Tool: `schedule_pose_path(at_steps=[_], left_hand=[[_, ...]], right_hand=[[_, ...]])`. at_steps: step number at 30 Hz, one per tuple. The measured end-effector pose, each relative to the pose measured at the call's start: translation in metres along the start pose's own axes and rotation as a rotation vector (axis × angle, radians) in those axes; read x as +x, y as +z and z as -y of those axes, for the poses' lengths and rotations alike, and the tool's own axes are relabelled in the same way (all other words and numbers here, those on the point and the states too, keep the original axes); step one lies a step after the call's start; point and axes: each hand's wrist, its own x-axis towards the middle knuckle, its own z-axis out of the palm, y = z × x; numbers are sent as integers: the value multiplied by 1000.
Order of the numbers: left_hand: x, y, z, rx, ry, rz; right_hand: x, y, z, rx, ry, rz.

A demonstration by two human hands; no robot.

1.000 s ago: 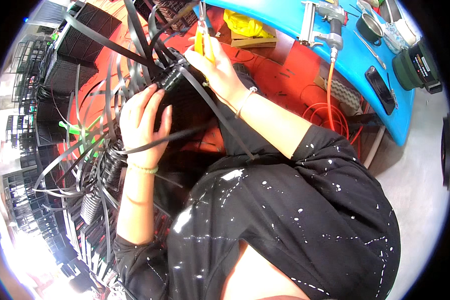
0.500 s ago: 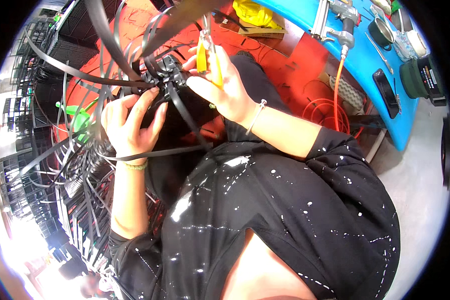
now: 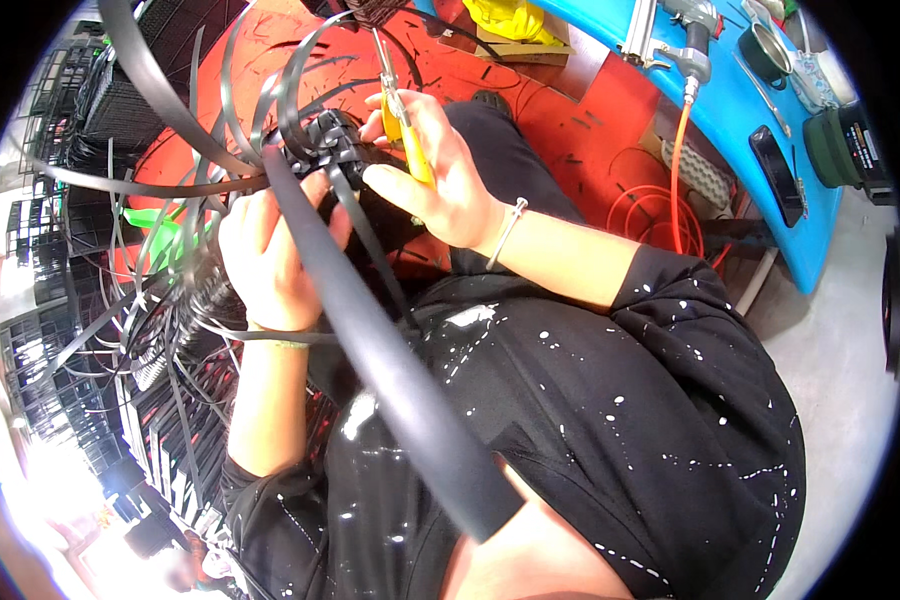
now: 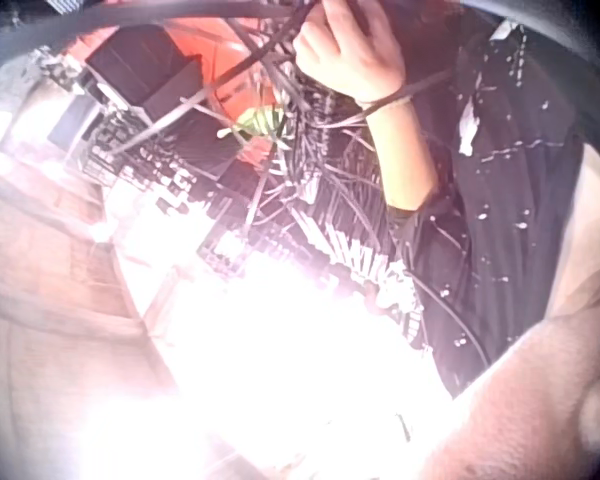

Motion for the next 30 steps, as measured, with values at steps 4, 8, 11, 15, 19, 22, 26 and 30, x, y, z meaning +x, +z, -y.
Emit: schedule_pose_path(at_steps=[4, 8, 11, 15, 19, 22, 26, 30], left_hand=[[6, -7, 12, 216, -24, -54], [37, -2, 21, -57, -25, -28], [45, -5, 23, -247, -71, 252], [44, -3, 24, -335, -79, 323], [49, 5, 36, -575, -176, 373], [41, 6, 49, -677, -309, 427], [51, -4, 49, -639, -438, 620], [53, -1, 55, -707, -355, 622]], right_hand=[[3, -1, 6, 21, 38, 41], [-1, -7, 6, -8, 80, 66], [-3, -6, 2, 33, 55, 72], [-5, -2, 6, 144, 111, 70], [-3, -9, -6, 133, 16, 101], [2, -27, 7, 16, 37, 227], [17, -62, 42, -575, -47, 264], [27, -83, 76, -1059, -258, 425]])
